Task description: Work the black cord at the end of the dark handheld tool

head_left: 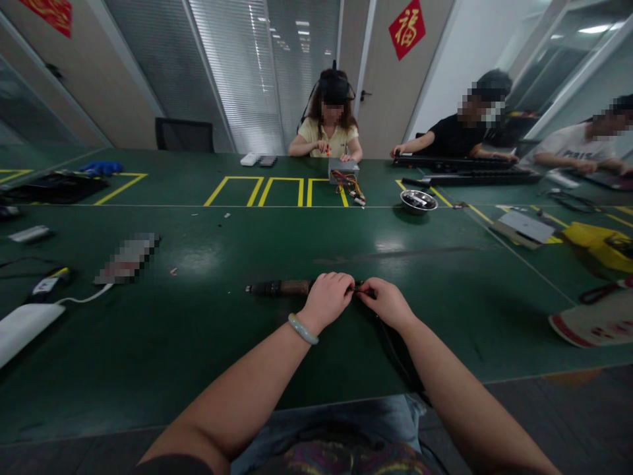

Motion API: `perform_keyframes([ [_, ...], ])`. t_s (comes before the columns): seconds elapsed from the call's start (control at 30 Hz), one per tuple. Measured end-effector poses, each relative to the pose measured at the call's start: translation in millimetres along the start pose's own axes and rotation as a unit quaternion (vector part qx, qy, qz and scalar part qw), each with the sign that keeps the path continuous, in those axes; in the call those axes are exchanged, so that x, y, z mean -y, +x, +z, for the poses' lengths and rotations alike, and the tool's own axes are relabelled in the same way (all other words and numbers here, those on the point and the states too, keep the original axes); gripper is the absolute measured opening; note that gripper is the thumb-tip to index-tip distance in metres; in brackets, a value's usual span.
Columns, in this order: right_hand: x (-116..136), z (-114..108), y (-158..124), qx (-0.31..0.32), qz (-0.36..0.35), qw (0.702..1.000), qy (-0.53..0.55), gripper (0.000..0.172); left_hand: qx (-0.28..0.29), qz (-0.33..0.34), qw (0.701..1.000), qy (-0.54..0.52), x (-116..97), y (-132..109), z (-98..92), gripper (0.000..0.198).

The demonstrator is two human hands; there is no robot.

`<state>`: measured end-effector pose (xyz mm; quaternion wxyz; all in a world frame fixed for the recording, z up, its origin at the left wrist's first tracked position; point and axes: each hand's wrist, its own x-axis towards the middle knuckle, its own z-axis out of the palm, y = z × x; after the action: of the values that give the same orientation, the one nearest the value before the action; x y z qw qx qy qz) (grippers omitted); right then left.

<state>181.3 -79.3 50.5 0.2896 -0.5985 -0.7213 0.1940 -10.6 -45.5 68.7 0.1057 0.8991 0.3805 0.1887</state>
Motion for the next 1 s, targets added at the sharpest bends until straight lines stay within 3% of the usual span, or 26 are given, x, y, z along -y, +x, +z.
perform_keyframes([
  [0.4, 5, 5, -5, 0.053, -0.016, 0.998, 0.007, 0.006, 0.049, 0.045, 0.997, -0.024, 14, -9, -14.8, 0.009],
  [1.0, 11, -1, -4, 0.052, -0.007, 0.999, -0.001, 0.004, 0.017, 0.005, 1.000, -0.005, 2, -12, -11.2, 0.008],
])
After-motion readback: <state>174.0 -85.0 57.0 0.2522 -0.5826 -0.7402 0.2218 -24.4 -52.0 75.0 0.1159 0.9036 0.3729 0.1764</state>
